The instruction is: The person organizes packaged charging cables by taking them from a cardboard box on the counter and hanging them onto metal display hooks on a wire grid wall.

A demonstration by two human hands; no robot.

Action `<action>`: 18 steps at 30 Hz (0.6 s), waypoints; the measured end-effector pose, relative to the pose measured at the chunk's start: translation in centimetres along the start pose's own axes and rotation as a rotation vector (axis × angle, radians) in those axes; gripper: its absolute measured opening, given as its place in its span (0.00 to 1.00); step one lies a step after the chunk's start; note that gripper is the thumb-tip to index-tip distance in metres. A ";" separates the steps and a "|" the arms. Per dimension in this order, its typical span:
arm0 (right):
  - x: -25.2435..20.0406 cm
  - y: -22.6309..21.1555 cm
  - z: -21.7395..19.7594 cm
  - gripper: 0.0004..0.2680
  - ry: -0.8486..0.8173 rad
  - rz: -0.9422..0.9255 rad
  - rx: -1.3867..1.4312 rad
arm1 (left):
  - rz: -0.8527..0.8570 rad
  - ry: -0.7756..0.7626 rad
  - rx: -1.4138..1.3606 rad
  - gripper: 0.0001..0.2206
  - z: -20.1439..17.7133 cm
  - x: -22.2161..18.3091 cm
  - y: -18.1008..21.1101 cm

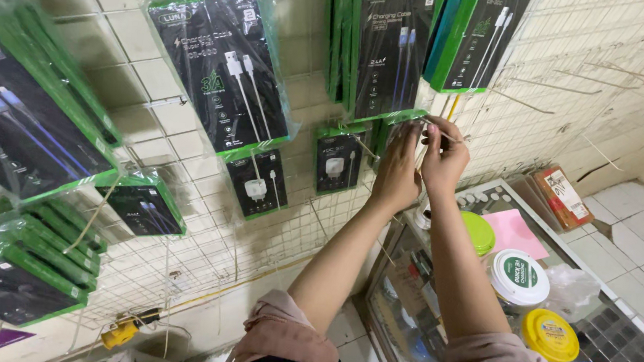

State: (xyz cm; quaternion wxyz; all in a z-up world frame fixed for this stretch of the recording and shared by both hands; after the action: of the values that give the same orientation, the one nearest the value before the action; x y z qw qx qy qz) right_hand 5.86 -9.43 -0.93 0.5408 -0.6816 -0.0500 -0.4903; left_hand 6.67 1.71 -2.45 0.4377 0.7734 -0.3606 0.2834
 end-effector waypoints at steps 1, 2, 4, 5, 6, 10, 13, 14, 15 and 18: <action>-0.3 0.1 0.0 0.07 0.003 0.012 0.023 | -0.008 0.001 0.003 0.37 -0.2 -0.5 0.0; -0.6 0.2 0.1 0.07 -0.004 0.017 0.025 | -0.031 -0.028 -0.022 0.38 -0.2 -0.9 0.1; -0.9 0.9 0.2 0.10 0.039 0.072 -0.001 | -0.064 -0.053 -0.042 0.40 -0.7 -1.7 0.2; -1.1 1.4 0.4 0.10 0.029 0.078 0.002 | -0.096 -0.112 -0.039 0.41 -1.0 -2.1 0.2; -1.4 1.7 0.5 0.12 0.041 0.036 0.072 | -0.128 -0.171 -0.036 0.43 -1.3 -2.5 0.2; -3.5 2.8 0.8 0.22 0.063 -0.032 0.123 | -0.144 -0.131 -0.049 0.41 -3.5 -5.0 0.3; -8.2 2.8 1.1 0.16 0.251 0.240 0.370 | -0.191 -0.101 0.016 0.31 -6.4 -7.6 0.1; -11.3 2.3 1.2 0.13 0.312 0.298 0.480 | -0.154 -0.019 0.032 0.26 -7.7 -8.9 0.3; -14.8 1.8 2.2 0.10 0.310 0.344 0.421 | -0.129 0.068 0.056 0.20 -9.3 -10.7 0.4; -27.1 -1.9 7.0 0.06 0.119 0.374 0.425 | -0.199 0.118 0.074 0.12 -16.1 -17.8 -0.4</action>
State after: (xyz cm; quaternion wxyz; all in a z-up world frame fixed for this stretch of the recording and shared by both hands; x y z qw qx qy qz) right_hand -4.88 9.41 -18.78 0.7546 -0.5204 0.0070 -0.3996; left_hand -5.33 21.60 -8.72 0.4554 0.8029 -0.2448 0.2968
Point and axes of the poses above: each hand's wrist, its own x-axis towards the middle knuckle, its own z-axis out of the palm, y = z × x, the point moved 2 cm from there along x, towards the middle knuckle, and after that the axes turned 4 degrees about x, right-handed, at the moved point
